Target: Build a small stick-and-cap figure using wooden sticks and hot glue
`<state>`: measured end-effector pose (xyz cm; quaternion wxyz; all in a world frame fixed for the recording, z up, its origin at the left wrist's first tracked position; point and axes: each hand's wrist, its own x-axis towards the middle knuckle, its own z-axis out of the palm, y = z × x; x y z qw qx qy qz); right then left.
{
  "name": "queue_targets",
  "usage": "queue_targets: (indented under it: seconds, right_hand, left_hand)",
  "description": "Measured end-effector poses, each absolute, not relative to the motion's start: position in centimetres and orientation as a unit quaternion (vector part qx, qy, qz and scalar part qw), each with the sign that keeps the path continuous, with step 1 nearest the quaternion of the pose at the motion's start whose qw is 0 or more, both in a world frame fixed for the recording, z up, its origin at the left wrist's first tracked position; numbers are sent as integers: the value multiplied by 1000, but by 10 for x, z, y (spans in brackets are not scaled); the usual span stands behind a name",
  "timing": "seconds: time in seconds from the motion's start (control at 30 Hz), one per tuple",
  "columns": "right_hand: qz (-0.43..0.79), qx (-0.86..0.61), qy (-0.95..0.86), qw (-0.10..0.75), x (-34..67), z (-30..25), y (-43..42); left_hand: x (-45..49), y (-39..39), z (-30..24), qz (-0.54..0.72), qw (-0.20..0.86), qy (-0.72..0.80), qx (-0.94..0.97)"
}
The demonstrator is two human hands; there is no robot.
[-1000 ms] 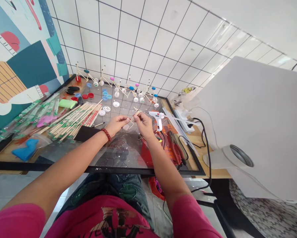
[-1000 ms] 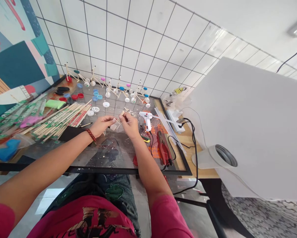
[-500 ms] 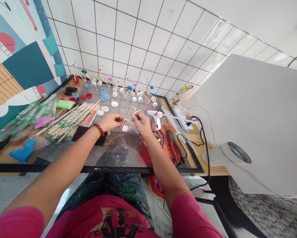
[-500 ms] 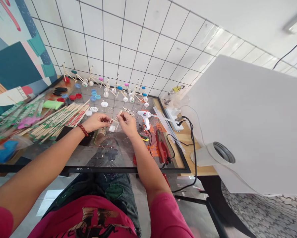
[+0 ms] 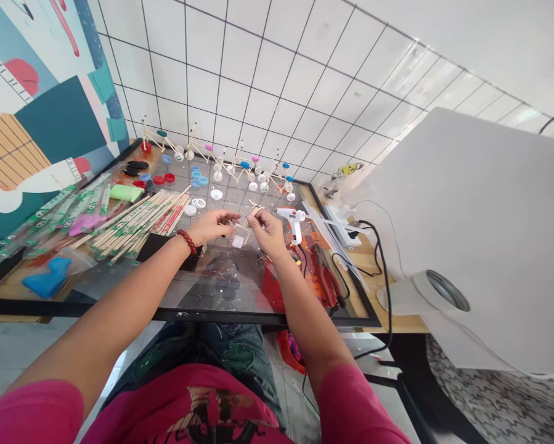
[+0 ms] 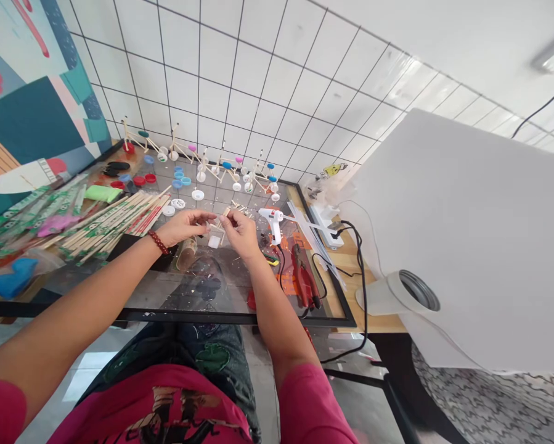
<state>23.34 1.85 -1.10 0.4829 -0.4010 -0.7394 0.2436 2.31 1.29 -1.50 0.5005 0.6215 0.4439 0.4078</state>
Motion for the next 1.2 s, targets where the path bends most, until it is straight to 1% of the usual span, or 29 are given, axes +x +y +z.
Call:
queue_targets:
  seconds: [0.2, 0.4, 0.77, 1.03, 1.2]
  right_hand:
    - [240, -400, -745, 477, 234, -7, 16]
    - [238, -407, -743, 476, 234, -6, 15]
    - [260, -416, -739, 461, 235, -2, 13]
    - [251, -418, -750, 447, 238, 1, 12]
    - [255, -407, -751, 453, 238, 1, 11]
  left_hand:
    - [32, 14, -22, 405, 455, 439, 660]
    - [37, 17, -28, 387, 438, 467, 664]
    - [40, 19, -38, 411, 447, 436, 664]
    - [41, 15, -33, 406, 453, 435, 664]
    - [42, 14, -31, 405, 452, 442, 661]
